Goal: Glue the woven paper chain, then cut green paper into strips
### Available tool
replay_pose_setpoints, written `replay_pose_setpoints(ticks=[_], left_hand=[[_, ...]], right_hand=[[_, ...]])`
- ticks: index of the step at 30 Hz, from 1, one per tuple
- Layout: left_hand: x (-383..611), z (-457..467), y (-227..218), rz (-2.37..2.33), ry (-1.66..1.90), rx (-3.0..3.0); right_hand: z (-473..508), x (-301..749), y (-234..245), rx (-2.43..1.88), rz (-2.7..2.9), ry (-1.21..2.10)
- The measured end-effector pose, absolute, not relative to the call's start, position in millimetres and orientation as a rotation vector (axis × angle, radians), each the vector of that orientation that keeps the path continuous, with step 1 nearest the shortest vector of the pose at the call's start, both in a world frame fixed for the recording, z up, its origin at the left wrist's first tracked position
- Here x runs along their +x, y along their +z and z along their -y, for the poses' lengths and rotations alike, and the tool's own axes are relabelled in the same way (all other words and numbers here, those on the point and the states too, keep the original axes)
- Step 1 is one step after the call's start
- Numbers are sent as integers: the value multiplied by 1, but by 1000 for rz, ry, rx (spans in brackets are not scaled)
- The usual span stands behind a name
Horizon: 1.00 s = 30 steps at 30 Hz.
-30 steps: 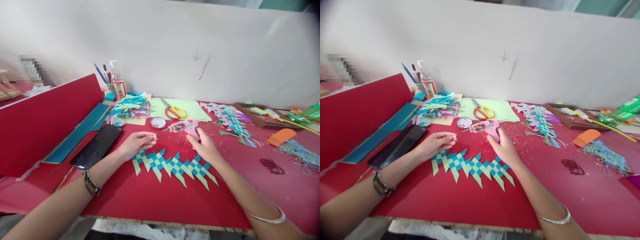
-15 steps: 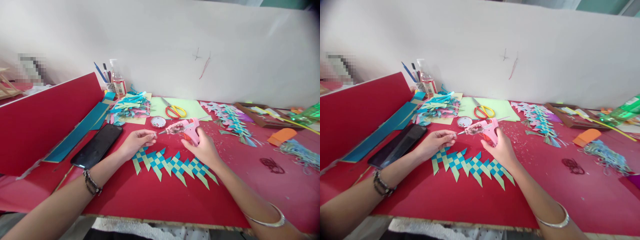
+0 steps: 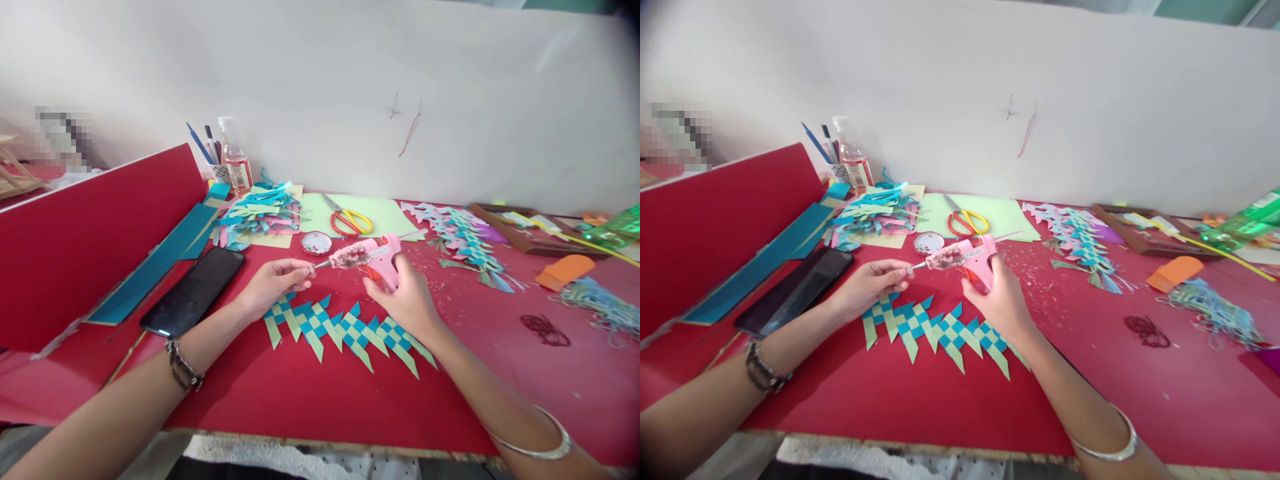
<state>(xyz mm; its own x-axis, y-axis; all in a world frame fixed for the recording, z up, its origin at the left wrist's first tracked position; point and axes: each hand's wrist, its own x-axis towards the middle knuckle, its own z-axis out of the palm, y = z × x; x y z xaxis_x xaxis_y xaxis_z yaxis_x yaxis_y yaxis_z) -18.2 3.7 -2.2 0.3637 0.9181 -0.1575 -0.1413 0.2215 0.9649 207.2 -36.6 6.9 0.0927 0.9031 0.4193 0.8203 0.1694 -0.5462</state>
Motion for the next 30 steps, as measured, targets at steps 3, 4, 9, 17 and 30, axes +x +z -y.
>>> replay_pose_setpoints(ticks=[3,4,9,17,30], left_hand=[[-18,-3,-2,-907,890,1082],[-18,-3,-2,-909,891,1082],[-17,-3,-2,-935,896,1082],[-17,-3,-1,-952,893,1085],[-17,-3,-1,-940,879,1106]], right_hand=[[36,207,5,-1641,1724,121],[36,208,4,-1637,1726,110],[36,208,2,-1606,1758,81],[36,208,2,-1594,1768,84],[36,208,2,-1620,1769,146]])
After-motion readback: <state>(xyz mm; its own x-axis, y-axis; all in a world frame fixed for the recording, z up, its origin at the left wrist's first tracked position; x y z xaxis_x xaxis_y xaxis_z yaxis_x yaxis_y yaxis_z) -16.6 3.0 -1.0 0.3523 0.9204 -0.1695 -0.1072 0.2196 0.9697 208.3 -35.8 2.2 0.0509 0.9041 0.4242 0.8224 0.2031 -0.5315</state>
